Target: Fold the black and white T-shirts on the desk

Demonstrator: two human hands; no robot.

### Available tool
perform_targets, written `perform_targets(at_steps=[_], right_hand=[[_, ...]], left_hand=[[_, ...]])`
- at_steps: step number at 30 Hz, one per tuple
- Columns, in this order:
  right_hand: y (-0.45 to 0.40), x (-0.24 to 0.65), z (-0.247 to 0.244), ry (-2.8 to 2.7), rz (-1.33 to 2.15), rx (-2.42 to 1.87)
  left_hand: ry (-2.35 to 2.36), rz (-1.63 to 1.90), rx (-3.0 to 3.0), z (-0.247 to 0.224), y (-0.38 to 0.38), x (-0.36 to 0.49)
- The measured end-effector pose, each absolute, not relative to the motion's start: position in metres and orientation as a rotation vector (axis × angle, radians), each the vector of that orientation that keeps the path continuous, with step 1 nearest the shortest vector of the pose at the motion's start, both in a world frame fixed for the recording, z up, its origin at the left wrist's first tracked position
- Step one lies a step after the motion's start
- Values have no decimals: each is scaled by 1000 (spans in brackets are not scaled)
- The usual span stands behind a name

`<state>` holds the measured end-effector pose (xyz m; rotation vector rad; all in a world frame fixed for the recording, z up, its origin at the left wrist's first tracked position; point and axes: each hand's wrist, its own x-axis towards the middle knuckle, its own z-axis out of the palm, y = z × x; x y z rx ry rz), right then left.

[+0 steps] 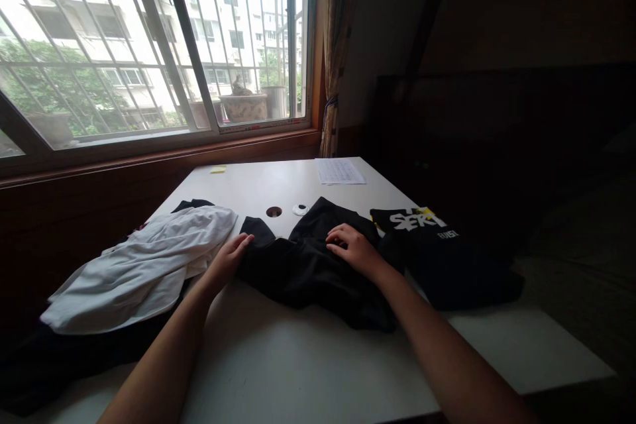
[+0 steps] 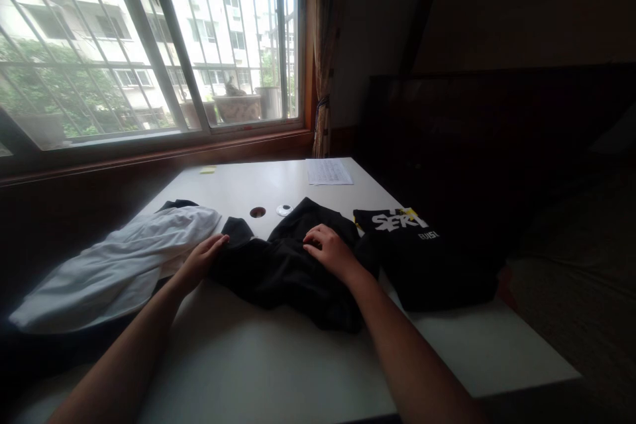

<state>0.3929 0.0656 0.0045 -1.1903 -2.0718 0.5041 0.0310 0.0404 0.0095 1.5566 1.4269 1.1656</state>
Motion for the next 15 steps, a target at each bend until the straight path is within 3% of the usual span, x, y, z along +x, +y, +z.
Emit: perform_targets(at_steps=[5,15], right_hand=[[71,400,-7,-2123,424,-1387],[67,405,11,-2046,772,-1439]], left_hand=[[1455,1112,1564,5,44,27],[1392,831,1528,28,25,34]])
